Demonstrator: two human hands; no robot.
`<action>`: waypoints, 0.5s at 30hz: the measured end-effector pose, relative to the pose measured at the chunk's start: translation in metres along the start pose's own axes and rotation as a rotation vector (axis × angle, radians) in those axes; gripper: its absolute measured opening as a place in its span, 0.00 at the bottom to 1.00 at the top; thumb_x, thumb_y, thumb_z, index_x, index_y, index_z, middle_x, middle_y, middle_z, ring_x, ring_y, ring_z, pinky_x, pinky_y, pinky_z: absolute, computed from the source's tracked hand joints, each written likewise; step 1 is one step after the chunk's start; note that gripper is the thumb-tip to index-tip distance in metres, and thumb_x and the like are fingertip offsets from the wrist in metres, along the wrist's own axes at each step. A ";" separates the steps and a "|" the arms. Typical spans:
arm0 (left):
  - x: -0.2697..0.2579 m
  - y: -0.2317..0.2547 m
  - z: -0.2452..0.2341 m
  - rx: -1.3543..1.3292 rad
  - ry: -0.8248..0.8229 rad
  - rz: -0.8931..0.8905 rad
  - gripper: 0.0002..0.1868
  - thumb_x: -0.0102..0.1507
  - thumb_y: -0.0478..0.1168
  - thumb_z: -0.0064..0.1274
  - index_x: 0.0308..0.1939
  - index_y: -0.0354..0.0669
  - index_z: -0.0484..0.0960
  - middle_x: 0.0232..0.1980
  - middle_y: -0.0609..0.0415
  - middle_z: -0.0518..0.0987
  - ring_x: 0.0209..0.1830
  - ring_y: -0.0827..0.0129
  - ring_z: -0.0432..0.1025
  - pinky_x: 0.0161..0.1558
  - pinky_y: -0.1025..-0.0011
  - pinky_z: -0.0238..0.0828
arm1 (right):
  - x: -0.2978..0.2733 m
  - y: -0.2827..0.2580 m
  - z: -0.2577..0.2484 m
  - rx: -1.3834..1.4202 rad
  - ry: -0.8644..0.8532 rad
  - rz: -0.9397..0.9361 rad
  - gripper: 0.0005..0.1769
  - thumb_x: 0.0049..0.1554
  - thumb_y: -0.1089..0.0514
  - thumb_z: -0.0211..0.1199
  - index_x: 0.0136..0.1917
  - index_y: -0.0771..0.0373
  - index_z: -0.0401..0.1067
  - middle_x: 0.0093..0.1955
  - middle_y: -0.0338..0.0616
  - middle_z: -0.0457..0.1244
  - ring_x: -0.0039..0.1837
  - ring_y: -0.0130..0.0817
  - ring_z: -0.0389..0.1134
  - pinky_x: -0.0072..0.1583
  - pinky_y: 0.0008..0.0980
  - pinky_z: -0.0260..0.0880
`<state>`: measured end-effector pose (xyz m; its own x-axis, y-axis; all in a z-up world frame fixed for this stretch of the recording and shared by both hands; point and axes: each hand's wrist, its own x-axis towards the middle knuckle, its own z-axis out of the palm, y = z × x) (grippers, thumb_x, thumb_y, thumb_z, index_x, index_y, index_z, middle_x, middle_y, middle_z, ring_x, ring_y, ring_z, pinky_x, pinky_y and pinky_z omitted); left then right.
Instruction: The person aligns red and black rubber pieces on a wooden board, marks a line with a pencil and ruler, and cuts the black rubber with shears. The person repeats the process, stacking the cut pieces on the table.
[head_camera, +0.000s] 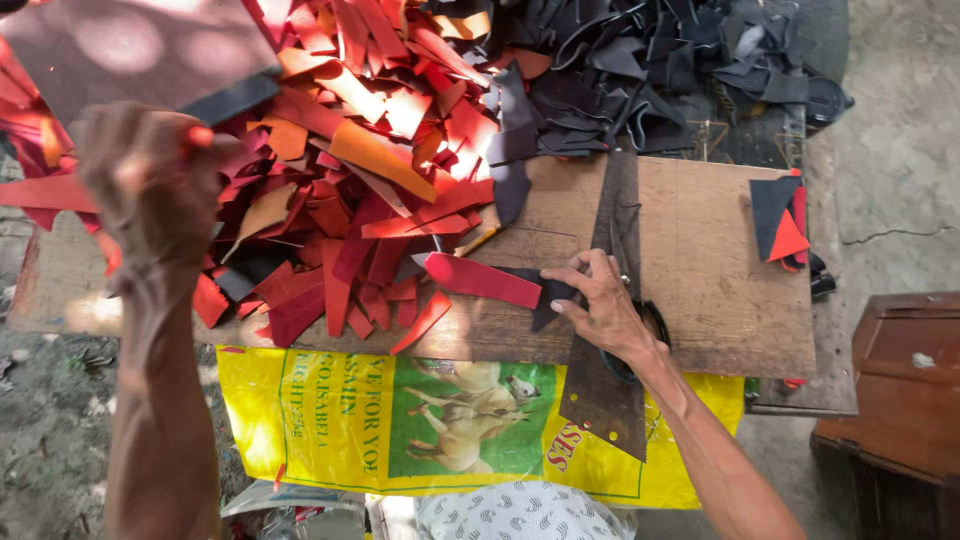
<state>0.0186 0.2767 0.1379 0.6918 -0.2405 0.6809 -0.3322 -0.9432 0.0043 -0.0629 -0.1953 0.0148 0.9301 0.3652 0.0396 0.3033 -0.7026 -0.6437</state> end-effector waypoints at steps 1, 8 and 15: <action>0.004 0.008 -0.011 -0.071 0.040 -0.072 0.10 0.65 0.35 0.69 0.41 0.42 0.79 0.46 0.56 0.79 0.45 0.66 0.72 0.44 0.68 0.67 | -0.001 -0.004 -0.001 -0.004 0.003 0.001 0.25 0.46 0.62 0.73 0.59 0.55 0.77 0.54 0.48 0.57 0.57 0.47 0.59 0.61 0.44 0.62; -0.027 0.133 -0.032 -0.939 -0.079 -0.510 0.11 0.65 0.34 0.61 0.31 0.39 0.75 0.42 0.53 0.79 0.38 0.79 0.73 0.41 0.79 0.73 | 0.001 -0.026 0.011 0.155 0.166 -0.049 0.18 0.53 0.61 0.70 0.57 0.63 0.74 0.53 0.47 0.64 0.57 0.41 0.64 0.59 0.42 0.67; -0.071 0.207 0.017 -1.507 -0.499 -0.925 0.09 0.69 0.36 0.54 0.44 0.37 0.69 0.37 0.46 0.81 0.35 0.70 0.77 0.32 0.71 0.71 | 0.031 -0.020 0.011 0.466 -0.150 0.251 0.14 0.53 0.58 0.69 0.53 0.63 0.78 0.42 0.40 0.68 0.41 0.29 0.67 0.43 0.31 0.72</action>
<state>-0.0885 0.0944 0.0780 0.9762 -0.1281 -0.1753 0.1905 0.1181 0.9746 -0.0428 -0.1633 0.0210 0.9119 0.3284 -0.2460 -0.0795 -0.4469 -0.8910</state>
